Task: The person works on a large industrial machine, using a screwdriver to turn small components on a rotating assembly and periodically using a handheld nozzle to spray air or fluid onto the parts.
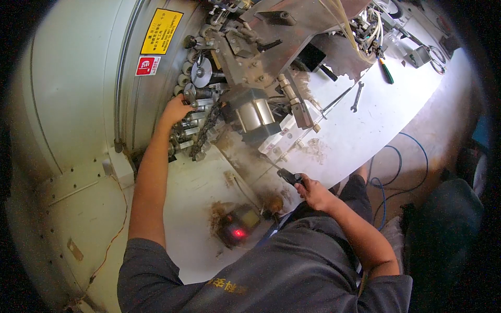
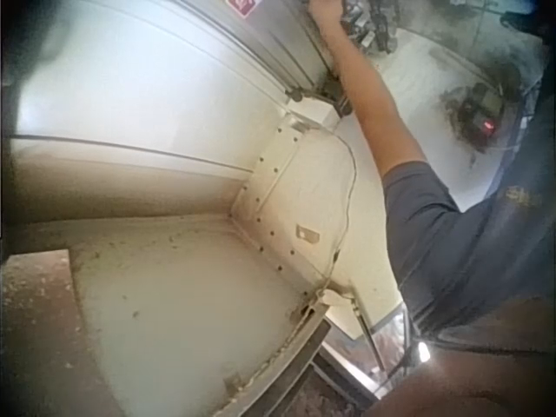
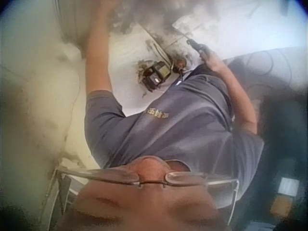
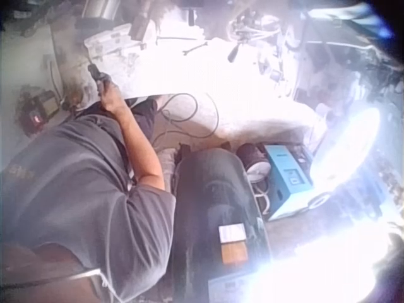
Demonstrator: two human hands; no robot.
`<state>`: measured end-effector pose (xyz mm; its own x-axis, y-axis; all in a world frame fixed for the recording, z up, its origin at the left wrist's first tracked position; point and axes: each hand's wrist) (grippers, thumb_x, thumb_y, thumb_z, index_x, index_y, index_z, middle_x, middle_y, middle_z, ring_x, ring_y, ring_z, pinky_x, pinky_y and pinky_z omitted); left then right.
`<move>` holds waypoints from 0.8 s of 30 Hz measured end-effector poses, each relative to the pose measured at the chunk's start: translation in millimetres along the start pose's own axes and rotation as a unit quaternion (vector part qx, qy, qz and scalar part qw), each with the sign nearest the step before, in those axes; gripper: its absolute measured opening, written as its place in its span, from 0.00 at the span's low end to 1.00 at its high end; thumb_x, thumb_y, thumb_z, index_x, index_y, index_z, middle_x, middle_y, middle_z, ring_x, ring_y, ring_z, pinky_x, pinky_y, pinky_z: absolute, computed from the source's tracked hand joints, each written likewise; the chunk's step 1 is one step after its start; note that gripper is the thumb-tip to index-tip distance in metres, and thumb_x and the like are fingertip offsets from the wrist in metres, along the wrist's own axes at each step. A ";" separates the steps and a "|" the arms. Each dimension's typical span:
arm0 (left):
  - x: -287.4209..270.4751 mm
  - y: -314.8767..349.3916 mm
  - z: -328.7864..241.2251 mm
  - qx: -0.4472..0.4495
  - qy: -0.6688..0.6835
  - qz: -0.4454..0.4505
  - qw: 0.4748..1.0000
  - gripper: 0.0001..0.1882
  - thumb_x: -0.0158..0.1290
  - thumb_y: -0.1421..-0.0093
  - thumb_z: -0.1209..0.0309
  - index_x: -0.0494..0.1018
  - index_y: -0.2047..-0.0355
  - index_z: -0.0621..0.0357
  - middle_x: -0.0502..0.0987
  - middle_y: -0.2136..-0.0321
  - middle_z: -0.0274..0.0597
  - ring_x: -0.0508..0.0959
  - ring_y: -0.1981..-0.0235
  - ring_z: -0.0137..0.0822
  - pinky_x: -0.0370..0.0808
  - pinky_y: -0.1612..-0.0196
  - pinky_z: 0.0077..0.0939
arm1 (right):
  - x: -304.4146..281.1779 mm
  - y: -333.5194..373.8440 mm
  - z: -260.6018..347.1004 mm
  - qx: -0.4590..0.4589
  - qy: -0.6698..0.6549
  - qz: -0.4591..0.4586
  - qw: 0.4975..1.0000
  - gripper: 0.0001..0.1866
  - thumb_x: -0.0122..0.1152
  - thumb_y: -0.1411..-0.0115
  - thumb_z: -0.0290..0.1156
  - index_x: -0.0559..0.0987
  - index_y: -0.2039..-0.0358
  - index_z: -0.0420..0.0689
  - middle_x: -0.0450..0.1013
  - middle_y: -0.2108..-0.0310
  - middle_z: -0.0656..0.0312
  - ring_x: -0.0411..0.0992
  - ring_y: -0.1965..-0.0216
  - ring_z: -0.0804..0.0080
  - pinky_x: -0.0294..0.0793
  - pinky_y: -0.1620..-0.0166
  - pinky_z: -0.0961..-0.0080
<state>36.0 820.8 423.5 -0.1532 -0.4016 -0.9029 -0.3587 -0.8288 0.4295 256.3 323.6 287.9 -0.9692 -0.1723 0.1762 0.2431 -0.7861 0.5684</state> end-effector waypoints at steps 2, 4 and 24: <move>-6.5 -3.9 14.7 0.021 0.086 0.047 0.995 0.28 0.67 0.50 0.62 0.76 0.52 0.64 0.83 0.63 0.50 0.82 0.61 0.41 0.77 0.54 0.31 | 0.2 -1.3 -5.4 -0.004 0.013 0.001 1.000 0.29 0.46 0.25 0.46 0.63 0.37 0.34 0.78 0.64 0.42 0.77 0.60 0.47 0.75 0.53 0.60; -8.1 -5.1 14.9 -0.006 0.186 0.103 0.977 0.26 0.67 0.49 0.64 0.76 0.51 0.64 0.82 0.65 0.47 0.81 0.63 0.36 0.76 0.56 0.28 | -0.4 -0.4 -7.0 -0.005 0.024 0.001 1.000 0.29 0.45 0.25 0.47 0.62 0.36 0.35 0.78 0.63 0.40 0.77 0.60 0.43 0.74 0.53 0.57; 12.0 0.8 -24.9 -0.010 -0.124 -0.038 0.992 0.32 0.73 0.56 0.57 0.77 0.57 0.67 0.83 0.59 0.57 0.82 0.56 0.53 0.78 0.53 0.39 | -0.7 4.2 -10.7 -0.005 0.003 -0.004 1.000 0.32 0.46 0.26 0.48 0.63 0.37 0.30 0.76 0.61 0.34 0.76 0.55 0.39 0.72 0.50 0.57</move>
Point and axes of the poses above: each hand's wrist, its own y-axis away from the middle knuckle, its own x-axis out of the palm, z = x × y
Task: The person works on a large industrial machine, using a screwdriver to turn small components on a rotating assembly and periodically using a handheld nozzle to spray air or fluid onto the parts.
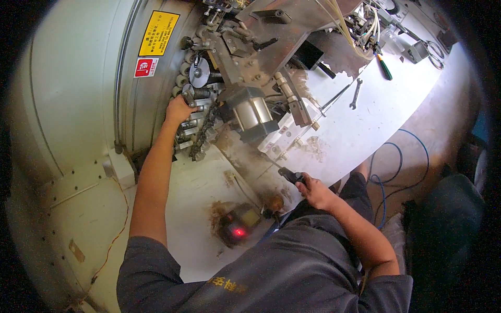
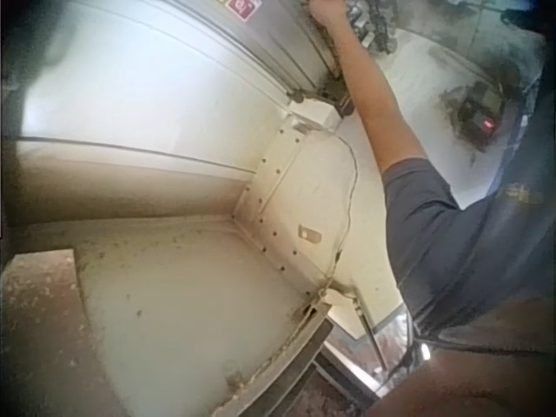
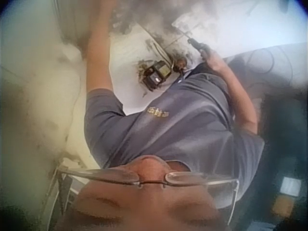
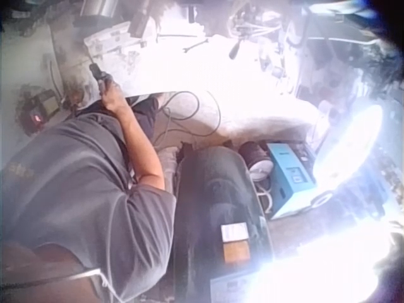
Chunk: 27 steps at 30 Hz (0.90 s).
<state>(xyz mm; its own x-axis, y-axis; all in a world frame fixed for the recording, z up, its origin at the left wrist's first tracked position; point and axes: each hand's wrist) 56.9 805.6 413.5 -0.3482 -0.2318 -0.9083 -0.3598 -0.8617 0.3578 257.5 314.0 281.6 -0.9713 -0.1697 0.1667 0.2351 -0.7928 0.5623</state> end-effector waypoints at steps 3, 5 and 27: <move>-5.8 -7.3 21.9 -0.017 0.053 0.023 0.998 0.33 0.73 0.56 0.55 0.76 0.57 0.67 0.82 0.59 0.58 0.82 0.55 0.54 0.78 0.52 0.41 | -0.2 -0.6 5.8 0.002 0.003 0.008 1.000 0.32 0.46 0.26 0.47 0.63 0.37 0.30 0.76 0.60 0.33 0.75 0.54 0.38 0.72 0.49 0.57; -9.1 -5.5 11.0 -0.025 0.111 0.054 0.992 0.35 0.74 0.57 0.53 0.75 0.58 0.68 0.82 0.59 0.59 0.81 0.55 0.56 0.78 0.51 0.43 | -0.3 2.0 3.7 0.005 0.009 -0.005 1.000 0.31 0.46 0.26 0.47 0.63 0.37 0.31 0.76 0.60 0.33 0.75 0.54 0.38 0.72 0.49 0.56; 4.2 -4.9 10.9 -0.022 0.020 0.013 0.999 0.37 0.72 0.54 0.56 0.72 0.52 0.71 0.81 0.57 0.62 0.81 0.52 0.56 0.78 0.50 0.44 | 0.2 2.7 0.9 0.013 0.014 0.008 1.000 0.30 0.46 0.26 0.47 0.64 0.38 0.32 0.75 0.58 0.31 0.74 0.52 0.34 0.72 0.48 0.54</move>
Point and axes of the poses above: each hand's wrist, its own y-axis away from the middle knuckle, its own x-axis out of the palm, z = x × y
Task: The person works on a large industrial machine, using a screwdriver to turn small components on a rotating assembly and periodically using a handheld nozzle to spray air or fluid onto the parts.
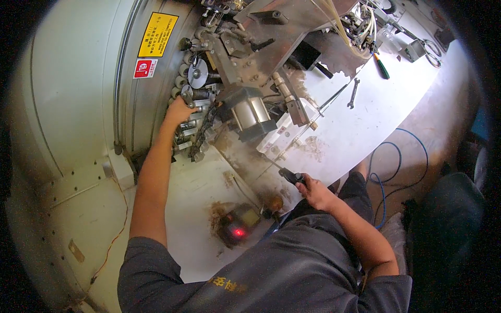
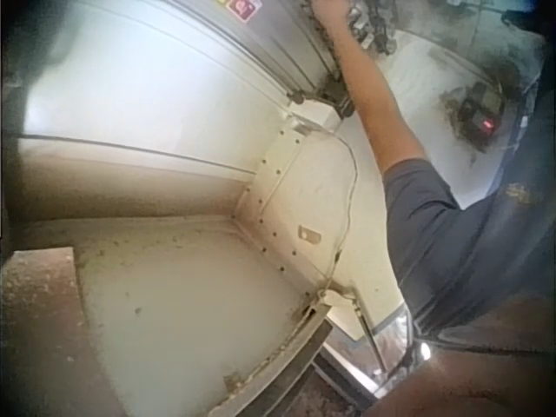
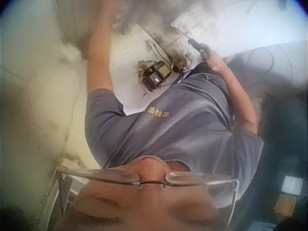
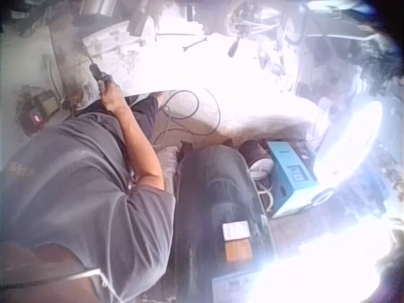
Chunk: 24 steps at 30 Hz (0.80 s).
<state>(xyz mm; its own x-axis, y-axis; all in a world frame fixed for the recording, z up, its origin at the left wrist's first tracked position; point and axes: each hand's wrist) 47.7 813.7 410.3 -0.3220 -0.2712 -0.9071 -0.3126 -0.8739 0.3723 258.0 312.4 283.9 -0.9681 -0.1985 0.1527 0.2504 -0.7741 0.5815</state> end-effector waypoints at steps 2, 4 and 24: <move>-3.4 -11.6 29.4 0.033 0.031 0.022 0.999 0.35 0.71 0.53 0.57 0.73 0.53 0.70 0.81 0.57 0.61 0.81 0.53 0.56 0.78 0.50 0.44 | 2.2 0.4 -0.9 -0.002 0.004 -0.010 1.000 0.30 0.46 0.26 0.47 0.64 0.38 0.32 0.75 0.57 0.31 0.74 0.52 0.34 0.72 0.47 0.54; -9.8 -14.2 35.9 0.025 0.215 0.137 0.967 0.32 0.70 0.52 0.58 0.74 0.53 0.68 0.81 0.58 0.60 0.81 0.54 0.56 0.77 0.51 0.45 | 4.1 0.9 -3.8 -0.001 0.006 -0.022 1.000 0.30 0.46 0.26 0.48 0.64 0.38 0.32 0.75 0.57 0.31 0.74 0.51 0.35 0.71 0.47 0.54; -16.9 15.9 7.2 0.080 0.138 0.000 0.987 0.22 0.59 0.45 0.66 0.76 0.53 0.68 0.82 0.62 0.52 0.81 0.61 0.42 0.76 0.54 0.34 | 1.6 4.9 -7.7 -0.007 0.012 -0.018 1.000 0.29 0.45 0.26 0.47 0.63 0.38 0.34 0.76 0.61 0.35 0.74 0.55 0.36 0.72 0.50 0.53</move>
Point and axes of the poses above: each hand's wrist, its own y-axis away from the middle knuckle, its own x-axis out of the palm, z = x × y
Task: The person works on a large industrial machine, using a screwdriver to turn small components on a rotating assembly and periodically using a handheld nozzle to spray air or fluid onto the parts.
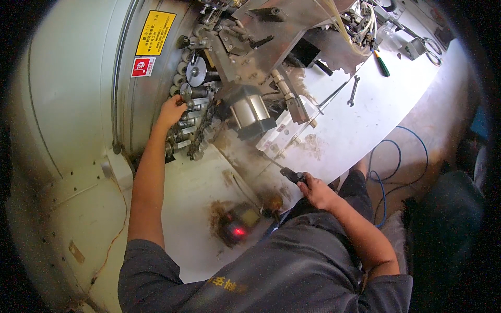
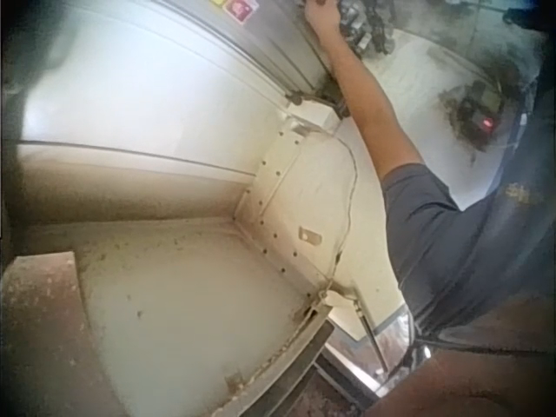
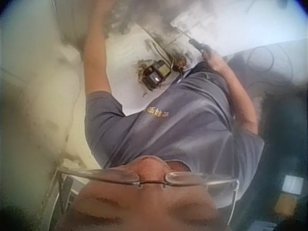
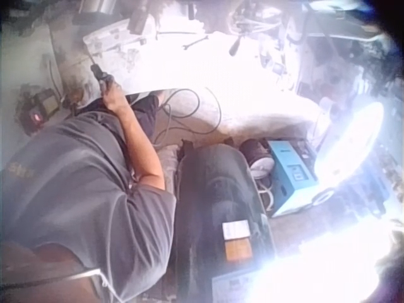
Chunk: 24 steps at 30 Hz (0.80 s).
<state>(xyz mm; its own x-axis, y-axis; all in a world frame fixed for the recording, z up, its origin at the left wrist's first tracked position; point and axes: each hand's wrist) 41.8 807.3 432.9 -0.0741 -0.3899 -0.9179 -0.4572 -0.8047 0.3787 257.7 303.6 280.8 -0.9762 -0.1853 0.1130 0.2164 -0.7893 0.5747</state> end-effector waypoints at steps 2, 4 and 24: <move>-9.2 5.2 -25.6 -0.030 -0.060 0.040 0.997 0.27 0.61 0.48 0.60 0.75 0.52 0.67 0.82 0.58 0.57 0.82 0.57 0.50 0.76 0.52 0.39 | 2.5 -1.3 -5.8 -0.001 0.002 -0.004 1.000 0.29 0.46 0.26 0.47 0.63 0.38 0.34 0.76 0.62 0.35 0.74 0.56 0.36 0.72 0.50 0.53; -5.8 3.7 -23.2 -0.036 -0.101 0.032 0.994 0.28 0.63 0.51 0.58 0.76 0.53 0.65 0.82 0.57 0.56 0.82 0.55 0.52 0.77 0.50 0.40 | 2.4 -2.1 -5.5 -0.006 0.006 -0.008 1.000 0.29 0.46 0.26 0.47 0.63 0.38 0.34 0.76 0.62 0.35 0.74 0.56 0.35 0.72 0.51 0.53; 21.9 -10.0 -4.2 -0.076 -0.206 -0.040 0.975 0.29 0.69 0.53 0.53 0.81 0.60 0.67 0.83 0.59 0.59 0.82 0.53 0.54 0.78 0.51 0.43 | 3.5 -0.3 -8.9 -0.023 0.001 -0.032 0.999 0.29 0.47 0.26 0.47 0.65 0.39 0.34 0.77 0.64 0.35 0.75 0.58 0.36 0.73 0.53 0.53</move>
<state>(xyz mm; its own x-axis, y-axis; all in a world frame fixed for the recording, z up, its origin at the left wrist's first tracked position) 48.5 805.0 409.5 -0.4081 -0.1355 -0.9028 -0.3422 -0.8941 0.2889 254.4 298.0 273.8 -0.9881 -0.1338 0.0753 0.1532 -0.8255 0.5431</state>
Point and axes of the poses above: each hand's wrist, its own y-axis away from the middle knuckle, its own x-axis out of the palm, z = x × y
